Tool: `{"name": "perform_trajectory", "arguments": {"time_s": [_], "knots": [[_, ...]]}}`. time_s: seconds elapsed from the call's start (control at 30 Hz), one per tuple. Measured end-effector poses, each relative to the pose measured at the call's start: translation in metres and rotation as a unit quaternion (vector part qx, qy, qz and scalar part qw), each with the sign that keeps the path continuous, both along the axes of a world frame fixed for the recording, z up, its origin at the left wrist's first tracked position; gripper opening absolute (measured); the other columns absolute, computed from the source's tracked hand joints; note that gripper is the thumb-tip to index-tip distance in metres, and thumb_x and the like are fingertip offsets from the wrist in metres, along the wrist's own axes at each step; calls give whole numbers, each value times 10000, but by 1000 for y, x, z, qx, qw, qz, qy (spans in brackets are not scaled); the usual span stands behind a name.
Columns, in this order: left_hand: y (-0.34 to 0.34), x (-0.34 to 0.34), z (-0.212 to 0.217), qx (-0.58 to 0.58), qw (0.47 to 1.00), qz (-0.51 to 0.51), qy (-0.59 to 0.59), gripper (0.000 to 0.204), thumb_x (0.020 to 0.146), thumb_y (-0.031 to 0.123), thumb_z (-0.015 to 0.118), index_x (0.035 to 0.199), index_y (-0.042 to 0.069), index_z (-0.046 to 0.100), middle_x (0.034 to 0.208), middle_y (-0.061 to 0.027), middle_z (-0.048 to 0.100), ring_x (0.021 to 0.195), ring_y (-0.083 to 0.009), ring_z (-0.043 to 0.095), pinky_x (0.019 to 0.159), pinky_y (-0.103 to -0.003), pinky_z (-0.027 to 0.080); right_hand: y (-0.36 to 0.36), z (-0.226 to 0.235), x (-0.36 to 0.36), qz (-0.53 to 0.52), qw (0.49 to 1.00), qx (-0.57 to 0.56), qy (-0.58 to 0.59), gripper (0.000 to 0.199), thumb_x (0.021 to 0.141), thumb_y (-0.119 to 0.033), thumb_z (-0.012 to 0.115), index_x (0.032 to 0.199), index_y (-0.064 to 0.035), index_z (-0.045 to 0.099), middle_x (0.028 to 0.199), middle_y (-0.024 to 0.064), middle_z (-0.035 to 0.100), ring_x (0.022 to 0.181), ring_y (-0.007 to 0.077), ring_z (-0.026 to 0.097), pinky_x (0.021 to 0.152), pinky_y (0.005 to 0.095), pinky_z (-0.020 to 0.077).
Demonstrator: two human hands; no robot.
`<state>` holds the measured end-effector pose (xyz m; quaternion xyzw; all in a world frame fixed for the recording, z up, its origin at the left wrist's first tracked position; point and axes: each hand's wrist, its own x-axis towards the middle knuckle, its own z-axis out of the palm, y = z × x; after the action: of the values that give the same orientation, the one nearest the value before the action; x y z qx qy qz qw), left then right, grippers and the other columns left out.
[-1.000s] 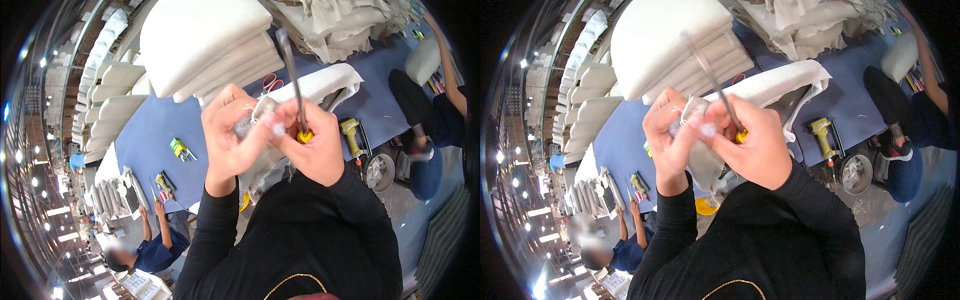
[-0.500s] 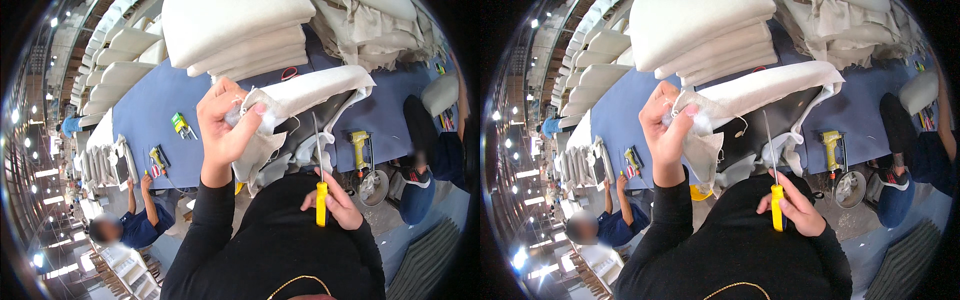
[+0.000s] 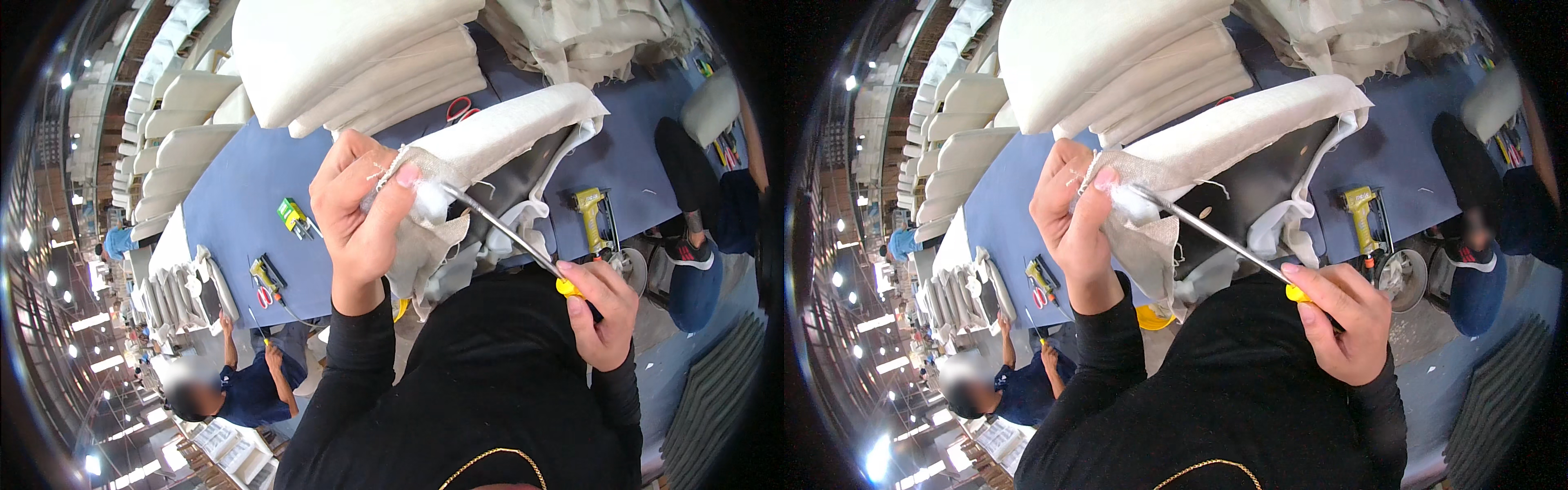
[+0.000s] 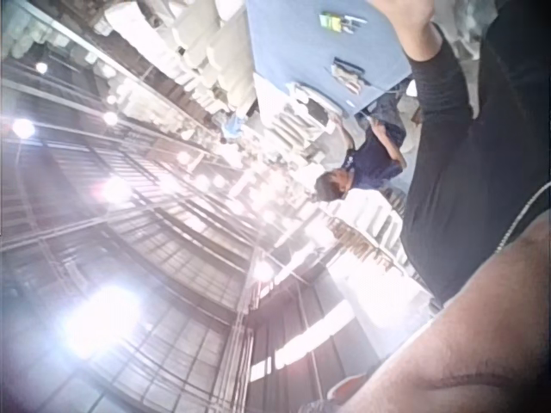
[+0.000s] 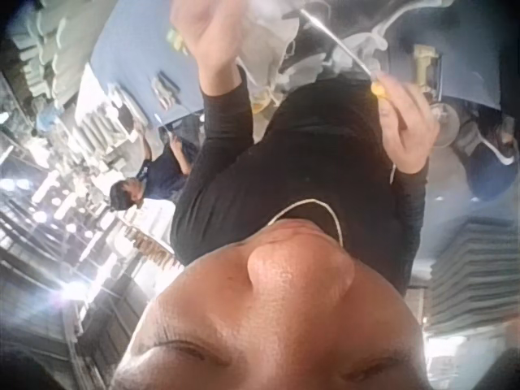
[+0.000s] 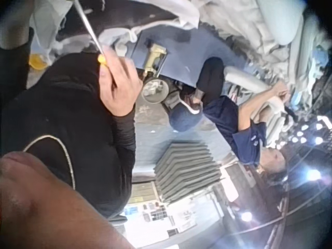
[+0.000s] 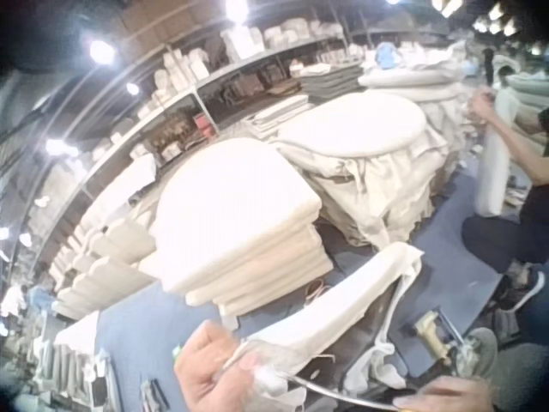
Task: The person stuffs white cotton-like filling into a beige fabric cushion cover using a yellow-handled screwdriver to push the material inside. They repeatedly pack the filling and adjust the cover to distribute the stuffing evenly.
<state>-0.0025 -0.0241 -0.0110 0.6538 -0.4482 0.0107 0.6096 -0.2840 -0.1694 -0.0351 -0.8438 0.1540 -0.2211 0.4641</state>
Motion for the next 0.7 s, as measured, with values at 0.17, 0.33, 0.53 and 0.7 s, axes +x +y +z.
{"name": "perform_trajectory", "arguments": {"time_s": [0.17,0.33,0.53,0.7], "knots": [[1,0,0,1,1000,3,2,116,839,61,776,856,-45,733,807,-75,597,738,-172,528,651,-310,384,6,-2,5,2,1000,3,-15,430,877,-4,706,1295,-84,762,947,129,709,771,247,698,690,324,543],[1,-2,3,33,999,19,-15,127,814,78,748,854,-42,733,870,-101,653,798,-189,546,716,-315,408,11,-6,10,-10,1000,5,7,424,886,27,704,1293,-79,760,933,122,718,764,244,696,692,322,545],[4,10,1,30,988,-13,-153,178,714,151,764,844,31,778,950,-70,759,863,-240,552,848,-375,415,14,-14,16,2,999,49,-6,384,909,9,698,1285,-47,752,950,134,727,767,257,695,703,325,539],[5,15,2,23,972,-72,-223,241,682,183,756,874,47,806,950,-70,776,848,-241,542,872,-395,398,16,-28,21,14,992,124,-15,358,929,-63,725,1283,-15,740,935,145,733,774,266,695,719,334,530]]}}
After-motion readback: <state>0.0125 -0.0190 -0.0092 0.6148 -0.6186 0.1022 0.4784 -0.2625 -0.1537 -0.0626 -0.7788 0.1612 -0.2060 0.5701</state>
